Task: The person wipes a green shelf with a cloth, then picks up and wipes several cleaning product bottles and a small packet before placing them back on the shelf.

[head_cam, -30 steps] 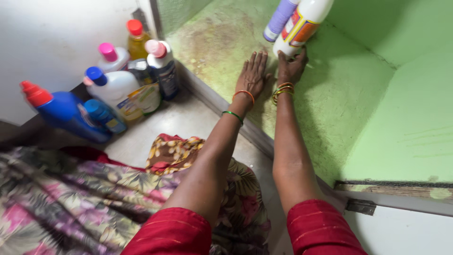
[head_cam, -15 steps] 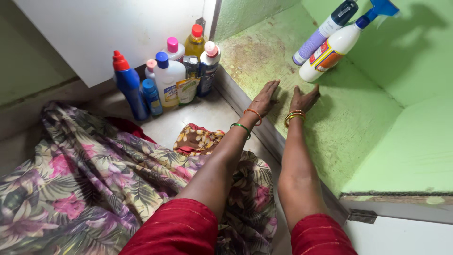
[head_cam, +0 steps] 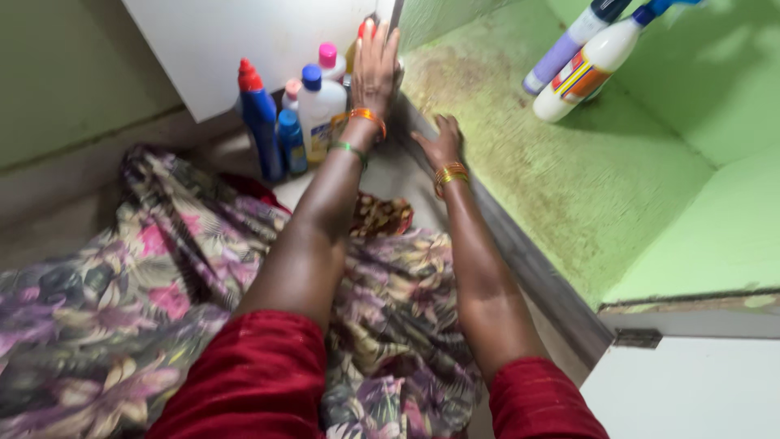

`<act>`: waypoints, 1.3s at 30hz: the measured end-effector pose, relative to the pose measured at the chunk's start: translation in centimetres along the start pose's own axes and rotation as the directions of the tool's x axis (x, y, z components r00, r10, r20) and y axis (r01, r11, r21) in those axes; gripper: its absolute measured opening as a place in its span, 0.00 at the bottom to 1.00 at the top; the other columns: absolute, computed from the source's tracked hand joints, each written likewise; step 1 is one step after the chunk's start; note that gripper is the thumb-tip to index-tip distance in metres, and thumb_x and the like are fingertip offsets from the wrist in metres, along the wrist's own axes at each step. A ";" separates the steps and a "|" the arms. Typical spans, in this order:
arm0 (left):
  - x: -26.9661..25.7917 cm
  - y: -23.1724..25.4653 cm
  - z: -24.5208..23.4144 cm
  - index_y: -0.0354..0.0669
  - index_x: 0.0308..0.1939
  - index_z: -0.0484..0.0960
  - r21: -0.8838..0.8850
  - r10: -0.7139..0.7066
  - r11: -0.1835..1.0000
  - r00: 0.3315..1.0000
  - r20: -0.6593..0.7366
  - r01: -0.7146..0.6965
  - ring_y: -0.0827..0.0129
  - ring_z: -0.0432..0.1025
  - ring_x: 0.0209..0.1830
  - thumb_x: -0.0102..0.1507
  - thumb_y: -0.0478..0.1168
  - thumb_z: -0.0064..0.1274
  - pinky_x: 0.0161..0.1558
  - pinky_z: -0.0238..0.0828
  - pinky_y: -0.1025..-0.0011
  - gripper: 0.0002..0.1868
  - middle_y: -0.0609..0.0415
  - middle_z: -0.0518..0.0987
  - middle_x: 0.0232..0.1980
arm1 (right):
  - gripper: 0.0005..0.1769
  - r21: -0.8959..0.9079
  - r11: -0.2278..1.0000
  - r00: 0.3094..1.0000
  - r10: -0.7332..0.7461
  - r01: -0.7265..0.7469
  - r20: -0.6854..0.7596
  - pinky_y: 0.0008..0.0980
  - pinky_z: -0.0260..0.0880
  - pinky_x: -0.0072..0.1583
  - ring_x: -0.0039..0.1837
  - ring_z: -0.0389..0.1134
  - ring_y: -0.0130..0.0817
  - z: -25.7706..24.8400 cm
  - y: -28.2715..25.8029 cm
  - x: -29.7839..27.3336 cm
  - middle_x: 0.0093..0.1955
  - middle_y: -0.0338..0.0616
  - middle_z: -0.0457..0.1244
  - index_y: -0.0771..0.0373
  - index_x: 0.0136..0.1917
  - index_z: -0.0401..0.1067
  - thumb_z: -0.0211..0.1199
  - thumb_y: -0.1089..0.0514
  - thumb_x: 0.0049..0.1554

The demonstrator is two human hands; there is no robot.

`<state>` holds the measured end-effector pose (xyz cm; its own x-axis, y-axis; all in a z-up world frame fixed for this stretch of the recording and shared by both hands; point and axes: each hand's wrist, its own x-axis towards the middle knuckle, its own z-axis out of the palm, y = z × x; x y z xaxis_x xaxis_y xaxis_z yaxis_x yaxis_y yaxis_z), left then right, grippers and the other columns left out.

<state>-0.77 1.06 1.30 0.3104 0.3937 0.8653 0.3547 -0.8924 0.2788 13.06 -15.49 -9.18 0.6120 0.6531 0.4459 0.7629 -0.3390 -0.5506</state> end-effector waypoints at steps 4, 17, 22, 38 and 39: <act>-0.3 -0.8 -1.0 0.52 0.63 0.72 -0.193 -0.212 0.934 0.902 0.375 0.300 0.50 0.73 0.59 0.70 0.38 0.47 0.57 0.72 0.54 0.17 0.49 0.74 0.59 | 0.27 0.099 0.992 0.929 -0.109 0.079 0.353 0.43 0.69 0.67 0.65 0.70 0.49 6.0 -6.7 -1.2 0.64 0.57 0.68 0.64 0.62 0.75 0.69 0.48 0.54; -6.2 1.0 -12.3 0.49 0.59 0.74 -0.515 -0.046 0.835 0.958 0.285 0.193 0.48 0.75 0.58 0.68 0.35 0.49 0.55 0.74 0.59 0.15 0.46 0.79 0.59 | 0.19 -0.230 0.934 0.777 0.355 -0.273 0.521 0.44 0.75 0.55 0.52 0.75 0.52 5.6 -7.5 -10.4 0.49 0.58 0.70 0.64 0.46 0.78 0.67 0.45 0.53; -8.2 -0.5 -16.9 0.46 0.58 0.77 -0.625 -0.120 0.720 0.941 0.316 0.301 0.51 0.78 0.56 0.67 0.32 0.52 0.56 0.75 0.62 0.15 0.45 0.81 0.54 | 0.13 0.052 0.755 0.753 0.642 -0.654 0.141 0.49 0.77 0.53 0.48 0.76 0.56 1.5 -6.7 -9.7 0.45 0.61 0.72 0.63 0.43 0.80 0.59 0.55 0.54; -12.7 0.4 -19.2 0.49 0.69 0.69 -0.589 -0.097 0.753 0.936 0.339 0.292 0.46 0.73 0.62 0.64 0.30 0.53 0.60 0.71 0.57 0.28 0.43 0.78 0.62 | 0.17 0.707 0.687 0.931 0.125 0.168 -0.343 0.34 0.72 0.62 0.58 0.70 0.35 -6.2 -17.2 -9.7 0.58 0.44 0.70 0.66 0.63 0.74 0.56 0.58 0.65; -12.9 0.1 -18.1 0.50 0.70 0.68 -0.576 -0.104 0.761 0.933 0.344 0.298 0.45 0.73 0.62 0.64 0.30 0.52 0.59 0.71 0.58 0.30 0.42 0.77 0.63 | 0.17 0.779 0.613 0.971 0.076 0.133 -0.226 0.34 0.72 0.61 0.59 0.70 0.35 -6.7 -18.4 -9.8 0.58 0.45 0.70 0.67 0.63 0.74 0.56 0.58 0.65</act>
<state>-20.71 -8.09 -2.32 0.5563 0.5364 0.6346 -0.1461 -0.6887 0.7102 -5.59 -20.17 1.28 0.6995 0.4556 0.5506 0.3864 0.4070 -0.8277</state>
